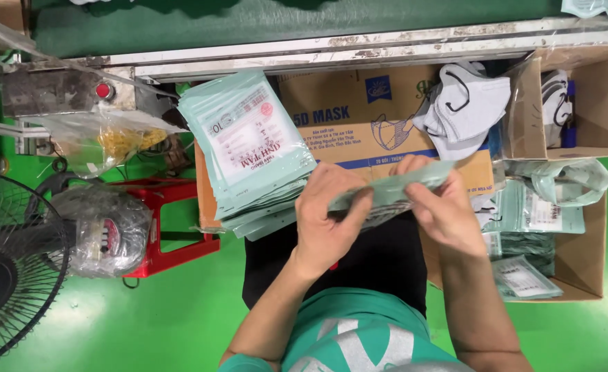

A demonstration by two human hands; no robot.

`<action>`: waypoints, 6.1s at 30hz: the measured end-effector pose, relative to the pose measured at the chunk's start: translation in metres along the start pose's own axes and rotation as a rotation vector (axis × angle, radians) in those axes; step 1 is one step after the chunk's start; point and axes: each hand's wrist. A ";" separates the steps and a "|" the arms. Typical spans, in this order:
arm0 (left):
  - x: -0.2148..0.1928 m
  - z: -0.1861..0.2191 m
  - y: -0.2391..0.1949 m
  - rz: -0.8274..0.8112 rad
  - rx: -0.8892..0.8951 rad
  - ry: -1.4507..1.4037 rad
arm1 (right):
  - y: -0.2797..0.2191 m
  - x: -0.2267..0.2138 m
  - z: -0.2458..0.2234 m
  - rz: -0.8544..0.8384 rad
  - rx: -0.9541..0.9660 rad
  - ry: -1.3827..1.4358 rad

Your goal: Manually counting and placing face masks into plastic bags at a factory workstation.

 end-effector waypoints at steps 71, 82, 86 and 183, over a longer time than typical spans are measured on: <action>0.065 -0.160 -0.047 -0.214 -0.103 0.233 | 0.009 -0.058 0.051 -0.042 -0.105 -1.111; 0.061 -0.174 -0.040 -0.271 -0.256 0.130 | 0.018 -0.071 0.080 -0.039 -0.157 -0.912; 0.063 -0.182 -0.054 -0.169 -0.141 0.170 | 0.013 -0.065 0.085 0.012 -0.098 -0.703; 0.015 -0.012 -0.042 -0.396 0.107 0.287 | -0.008 -0.041 0.028 0.209 -0.012 -0.750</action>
Point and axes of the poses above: each hand's wrist, its own y-axis towards the middle knuckle, its own x-axis out of the palm, z = x × y, and after that the axes turned 4 degrees about -y, right-handed
